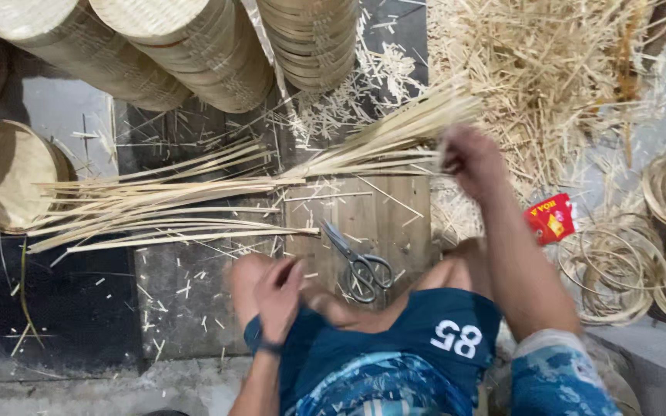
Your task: The person sits on the floor and repeatedly bends thin bamboo strips into circular rims, trimming ends with shears and stacking the finished rings nearby. The person handles bamboo strips and shears, placing completed rims in a pile to the right.
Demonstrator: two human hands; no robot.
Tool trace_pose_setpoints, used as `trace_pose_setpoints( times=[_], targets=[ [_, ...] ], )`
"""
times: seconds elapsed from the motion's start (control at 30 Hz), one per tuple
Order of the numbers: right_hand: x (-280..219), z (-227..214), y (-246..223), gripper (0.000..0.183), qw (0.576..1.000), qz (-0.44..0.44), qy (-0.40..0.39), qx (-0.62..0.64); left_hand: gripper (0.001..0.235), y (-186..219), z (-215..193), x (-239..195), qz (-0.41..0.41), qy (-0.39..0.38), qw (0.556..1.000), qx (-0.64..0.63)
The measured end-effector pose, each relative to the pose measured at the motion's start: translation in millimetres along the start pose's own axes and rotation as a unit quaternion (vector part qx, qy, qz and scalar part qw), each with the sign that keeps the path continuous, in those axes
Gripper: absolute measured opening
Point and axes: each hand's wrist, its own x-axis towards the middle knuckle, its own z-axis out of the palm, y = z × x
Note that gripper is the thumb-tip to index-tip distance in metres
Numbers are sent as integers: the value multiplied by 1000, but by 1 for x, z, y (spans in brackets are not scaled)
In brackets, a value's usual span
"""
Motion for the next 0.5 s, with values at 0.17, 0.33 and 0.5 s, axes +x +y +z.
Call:
trace_pose_setpoints(
  times=[0.17, 0.33, 0.5],
  targets=[
    [-109, 87, 19, 17, 992, -13, -73, -100, 33, 98, 66, 26, 57, -184, 948, -252],
    [-172, 114, 7, 17, 981, -85, -93, -149, 23, 134, 63, -6, -42, -225, 907, -353],
    [-201, 108, 17, 14, 967, -127, -114, -189, 21, 133, 52, -34, 3, -221, 926, -307]
  ],
)
